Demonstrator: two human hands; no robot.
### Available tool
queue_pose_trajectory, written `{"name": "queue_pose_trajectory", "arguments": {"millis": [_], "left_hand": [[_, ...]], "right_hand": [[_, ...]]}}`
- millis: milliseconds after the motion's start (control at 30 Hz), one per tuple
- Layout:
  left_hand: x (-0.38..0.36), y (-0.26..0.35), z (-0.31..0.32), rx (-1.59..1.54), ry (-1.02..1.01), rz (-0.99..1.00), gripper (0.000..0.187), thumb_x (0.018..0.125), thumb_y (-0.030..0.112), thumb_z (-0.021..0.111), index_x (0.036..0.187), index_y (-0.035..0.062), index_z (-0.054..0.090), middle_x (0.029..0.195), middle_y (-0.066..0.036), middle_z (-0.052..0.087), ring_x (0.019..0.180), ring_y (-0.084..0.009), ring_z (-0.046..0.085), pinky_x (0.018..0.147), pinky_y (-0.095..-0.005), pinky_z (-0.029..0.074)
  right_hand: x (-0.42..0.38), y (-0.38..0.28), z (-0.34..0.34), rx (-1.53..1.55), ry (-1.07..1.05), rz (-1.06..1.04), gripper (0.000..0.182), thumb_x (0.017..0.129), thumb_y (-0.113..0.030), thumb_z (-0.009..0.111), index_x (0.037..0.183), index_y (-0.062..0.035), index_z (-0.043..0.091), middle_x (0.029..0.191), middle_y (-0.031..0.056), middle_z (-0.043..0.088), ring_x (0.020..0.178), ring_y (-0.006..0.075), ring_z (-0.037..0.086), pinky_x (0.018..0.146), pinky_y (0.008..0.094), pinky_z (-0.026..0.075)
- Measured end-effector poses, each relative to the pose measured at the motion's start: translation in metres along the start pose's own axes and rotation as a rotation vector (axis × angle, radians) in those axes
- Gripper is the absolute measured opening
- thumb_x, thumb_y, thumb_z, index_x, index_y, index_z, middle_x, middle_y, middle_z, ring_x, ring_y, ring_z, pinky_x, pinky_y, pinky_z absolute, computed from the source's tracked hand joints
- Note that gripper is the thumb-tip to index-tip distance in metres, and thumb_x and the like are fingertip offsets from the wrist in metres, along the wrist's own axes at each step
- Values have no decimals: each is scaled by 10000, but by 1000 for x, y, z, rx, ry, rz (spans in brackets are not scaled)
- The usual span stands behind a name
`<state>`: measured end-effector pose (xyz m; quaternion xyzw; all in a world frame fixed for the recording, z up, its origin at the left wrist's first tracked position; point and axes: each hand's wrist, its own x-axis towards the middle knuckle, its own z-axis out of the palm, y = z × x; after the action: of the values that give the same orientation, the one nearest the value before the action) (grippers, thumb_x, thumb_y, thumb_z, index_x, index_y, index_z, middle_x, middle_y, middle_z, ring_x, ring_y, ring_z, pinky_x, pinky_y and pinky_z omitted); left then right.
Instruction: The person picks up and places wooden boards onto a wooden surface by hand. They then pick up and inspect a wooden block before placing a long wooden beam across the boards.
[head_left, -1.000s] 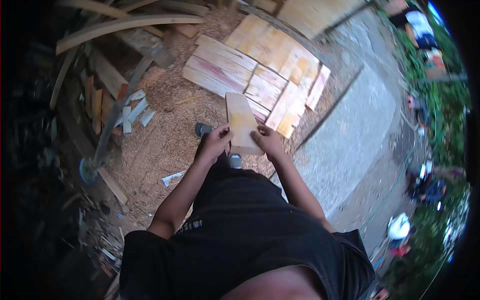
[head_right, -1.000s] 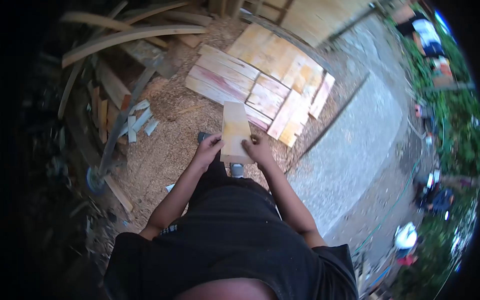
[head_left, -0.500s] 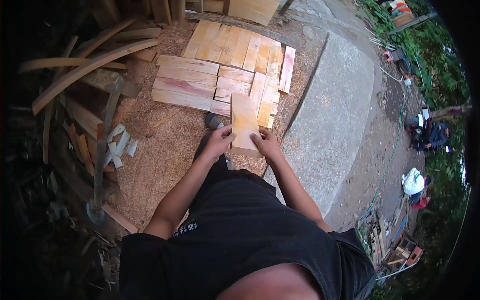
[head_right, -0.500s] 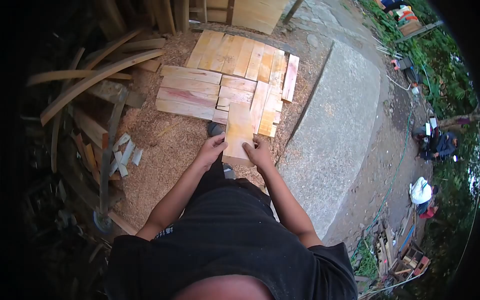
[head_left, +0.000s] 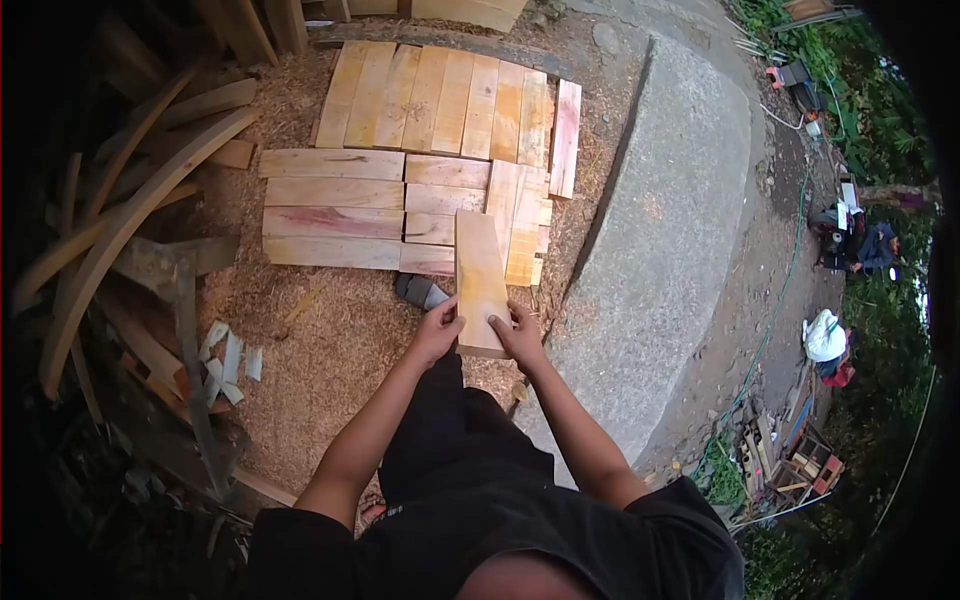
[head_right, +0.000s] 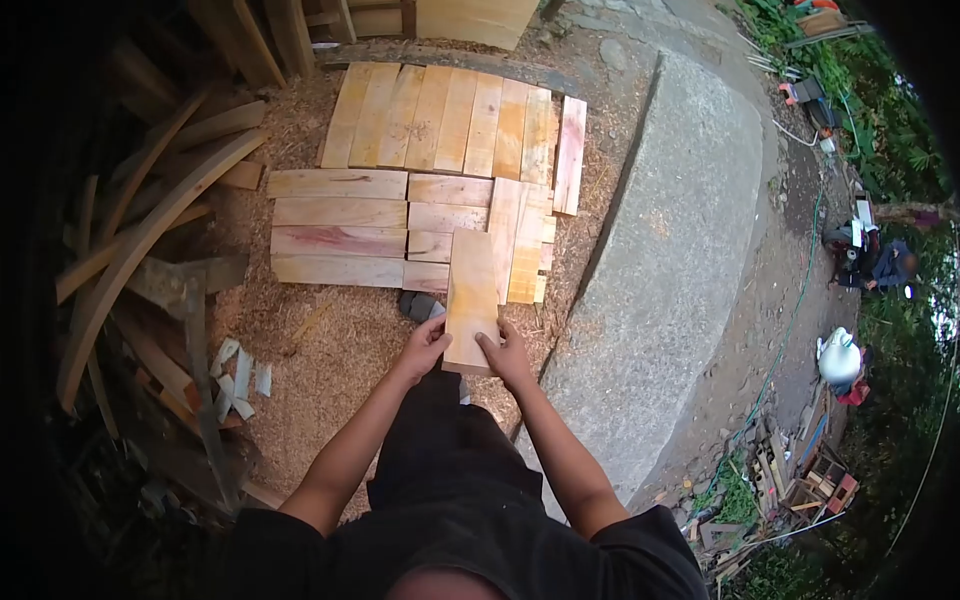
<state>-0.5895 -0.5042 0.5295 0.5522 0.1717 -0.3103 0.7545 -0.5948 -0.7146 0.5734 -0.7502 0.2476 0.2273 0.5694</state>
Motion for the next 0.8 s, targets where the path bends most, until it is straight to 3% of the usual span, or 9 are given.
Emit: {"name": "queue_pose_trajectory", "arguments": {"millis": [100,200,400,467,600,700,800], "left_hand": [[49,-10,-14,29,-17,-41,607,1038,29,639,1612,8,441,1303,-121,707,1133,-154,691,985,-298,558],[99,-22,-27,44,-27,-98,603,1042,22,630,1616,31,444,1296,-120,708,1131,-154,692,986,-296,556],[191,-63,-52,-29,-55,-83,608,1044,1,617,1622,11,426,1314,-110,703,1126,-148,690,987,-290,552],[220,-85,-61,-54,-31,-84,616,1039,-3,624,1620,-7,419,1293,-110,703,1112,-145,687,988,-293,553],[284,-132,-83,25,-35,-31,640,1026,-8,642,1625,-3,416,1305,-121,687,1133,-146,674,990,-299,553],[320,-157,-92,87,3,6,659,1018,-10,651,1631,7,410,1314,-129,674,1158,-164,663,1013,-309,545],[344,-178,-99,34,-9,37,682,1004,-15,664,1634,11,404,1314,-135,664,1181,-190,655,1045,-317,531]], "right_hand": [[49,20,10,-51,58,41,763,929,-287,840,1511,87,519,1384,288,668,1229,315,694,1019,400,558],[97,42,18,-146,107,57,770,955,-288,825,1528,101,488,1375,266,669,1243,264,677,991,359,572],[190,83,29,-71,82,60,778,959,-296,821,1537,99,481,1402,272,652,1247,271,677,994,363,576],[218,90,31,-31,54,71,800,942,-273,829,1524,136,463,1405,306,646,1232,323,692,1017,378,560],[274,125,41,-120,72,44,796,944,-242,826,1532,136,446,1426,298,631,1207,316,704,1003,366,571],[318,169,55,64,92,-109,818,944,-192,825,1558,137,397,1478,301,586,1278,317,661,1056,377,553],[349,209,62,136,83,-115,861,930,-189,846,1573,130,369,1515,303,537,1372,336,588,1137,397,493]]}}
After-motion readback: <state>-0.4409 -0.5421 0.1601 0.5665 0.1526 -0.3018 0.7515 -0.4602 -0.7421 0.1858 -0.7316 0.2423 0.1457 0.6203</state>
